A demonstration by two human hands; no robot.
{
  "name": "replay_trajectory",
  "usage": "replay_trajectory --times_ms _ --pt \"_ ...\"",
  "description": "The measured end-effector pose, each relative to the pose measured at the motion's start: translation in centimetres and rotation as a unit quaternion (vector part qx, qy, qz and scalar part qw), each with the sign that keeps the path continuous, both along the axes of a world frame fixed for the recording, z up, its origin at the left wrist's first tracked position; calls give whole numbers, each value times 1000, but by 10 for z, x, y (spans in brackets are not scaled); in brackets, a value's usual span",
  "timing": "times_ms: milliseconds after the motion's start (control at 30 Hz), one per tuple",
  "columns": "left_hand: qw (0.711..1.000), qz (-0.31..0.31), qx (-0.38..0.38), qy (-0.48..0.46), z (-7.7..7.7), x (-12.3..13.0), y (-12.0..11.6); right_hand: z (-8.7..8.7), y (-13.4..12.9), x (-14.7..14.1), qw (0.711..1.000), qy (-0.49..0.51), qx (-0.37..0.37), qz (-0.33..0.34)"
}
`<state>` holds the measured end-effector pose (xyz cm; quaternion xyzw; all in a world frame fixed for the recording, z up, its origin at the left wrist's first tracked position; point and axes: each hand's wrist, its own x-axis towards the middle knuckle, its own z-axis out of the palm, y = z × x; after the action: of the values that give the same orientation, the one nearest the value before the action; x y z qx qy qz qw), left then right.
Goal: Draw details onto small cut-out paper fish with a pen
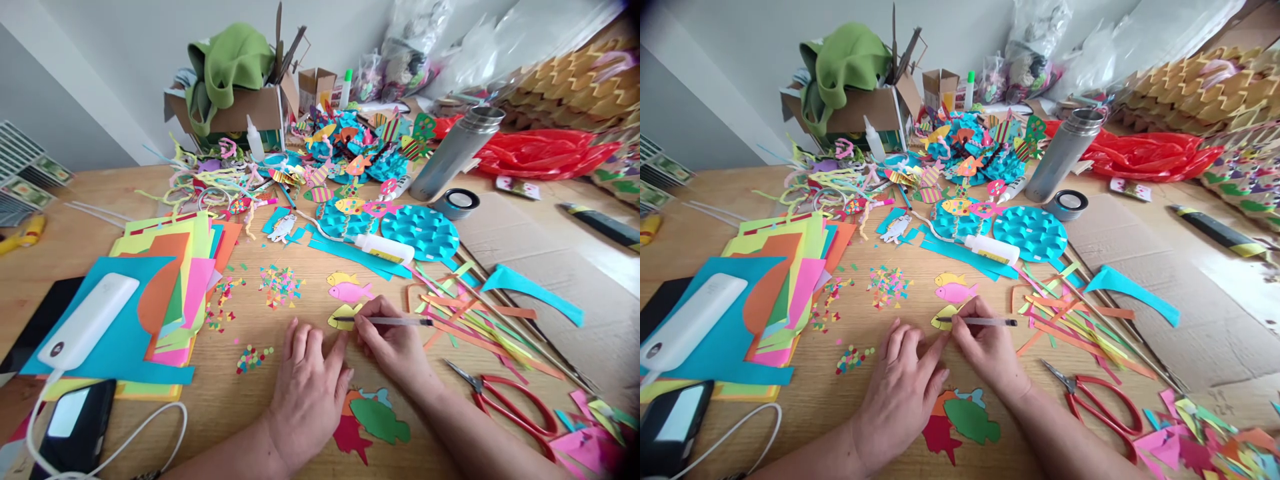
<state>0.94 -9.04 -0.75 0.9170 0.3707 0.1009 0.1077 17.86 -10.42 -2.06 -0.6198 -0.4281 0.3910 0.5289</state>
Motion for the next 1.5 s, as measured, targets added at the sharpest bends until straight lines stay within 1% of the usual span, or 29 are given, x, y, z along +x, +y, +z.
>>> replay_trajectory --times_ms 133,300,767,933,1200,1500 --pt "1000 4 -17 -10 1 1 1 0 1 0 1000 1 -8 7" --pt "999 13 -16 -31 2 0 1 1 1 0 1000 2 -12 6" --pt "999 11 -12 -38 4 0 2 -1 2 0 1000 -24 -7 11" --pt "1000 10 -3 -28 3 1 1 -3 1 0 999 -33 -8 12" --pt "1000 -11 27 -4 1 0 1 -1 2 0 999 -30 -5 15" --pt "1000 -16 18 -4 1 0 1 -1 2 -1 1000 -26 -12 13"
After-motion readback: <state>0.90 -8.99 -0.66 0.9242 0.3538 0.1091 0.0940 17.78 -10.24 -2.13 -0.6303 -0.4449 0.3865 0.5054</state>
